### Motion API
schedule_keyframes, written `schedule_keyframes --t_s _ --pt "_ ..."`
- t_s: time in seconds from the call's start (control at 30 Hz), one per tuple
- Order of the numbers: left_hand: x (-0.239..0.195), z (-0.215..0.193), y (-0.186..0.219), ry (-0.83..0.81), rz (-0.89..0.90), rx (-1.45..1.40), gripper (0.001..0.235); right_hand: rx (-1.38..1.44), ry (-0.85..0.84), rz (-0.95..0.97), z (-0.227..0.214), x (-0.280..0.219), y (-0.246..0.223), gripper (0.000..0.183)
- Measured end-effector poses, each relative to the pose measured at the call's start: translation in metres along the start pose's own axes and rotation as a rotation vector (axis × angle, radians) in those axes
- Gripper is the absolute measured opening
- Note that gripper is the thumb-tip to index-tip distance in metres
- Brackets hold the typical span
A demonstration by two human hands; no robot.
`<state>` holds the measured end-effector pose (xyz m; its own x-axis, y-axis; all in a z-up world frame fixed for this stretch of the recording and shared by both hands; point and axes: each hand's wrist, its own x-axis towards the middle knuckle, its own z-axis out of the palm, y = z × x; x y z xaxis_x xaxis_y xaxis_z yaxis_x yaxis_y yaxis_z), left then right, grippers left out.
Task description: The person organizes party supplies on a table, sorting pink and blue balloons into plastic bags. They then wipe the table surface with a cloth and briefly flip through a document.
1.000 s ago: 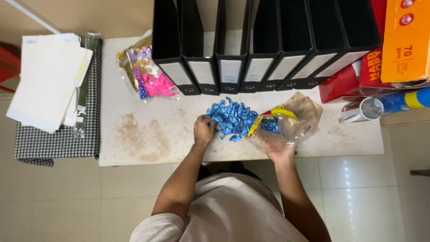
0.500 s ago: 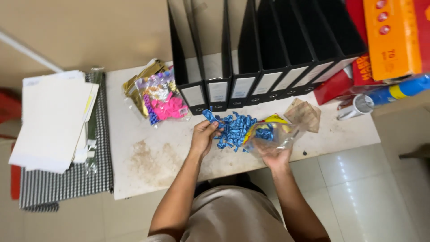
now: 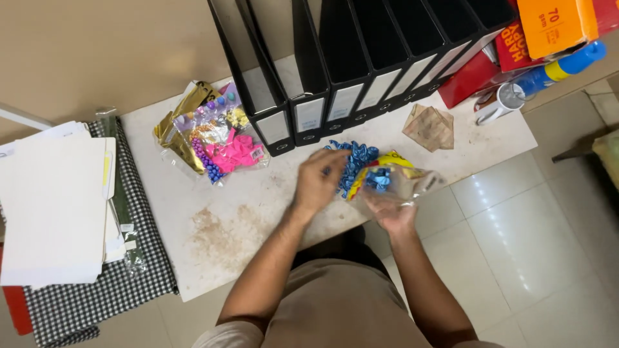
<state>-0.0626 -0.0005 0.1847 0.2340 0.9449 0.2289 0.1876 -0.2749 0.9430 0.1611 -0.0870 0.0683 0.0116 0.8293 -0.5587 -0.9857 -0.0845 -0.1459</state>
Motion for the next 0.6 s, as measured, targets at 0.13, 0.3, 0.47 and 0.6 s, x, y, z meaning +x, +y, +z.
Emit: schedule_keyframes --t_s 0.13,0.3,0.47,0.6 --pt "-0.014 0.02 -0.122 0.058 -0.228 0.03 0.021 -0.067 0.062 -0.08 -0.023 -0.019 -0.003 0.082" --pt "-0.036 0.057 -0.174 -0.015 0.125 0.912 0.053 -0.02 0.136 -0.158 -0.032 -0.041 0.001 0.089" --pt "-0.055 0.072 -0.272 -0.071 0.137 1.008 0.024 -0.05 0.191 -0.238 -0.022 -0.057 -0.007 0.095" --pt "-0.067 0.047 -0.275 -0.16 -0.125 0.796 0.02 0.02 0.183 -0.224 -0.033 -0.056 -0.007 0.088"
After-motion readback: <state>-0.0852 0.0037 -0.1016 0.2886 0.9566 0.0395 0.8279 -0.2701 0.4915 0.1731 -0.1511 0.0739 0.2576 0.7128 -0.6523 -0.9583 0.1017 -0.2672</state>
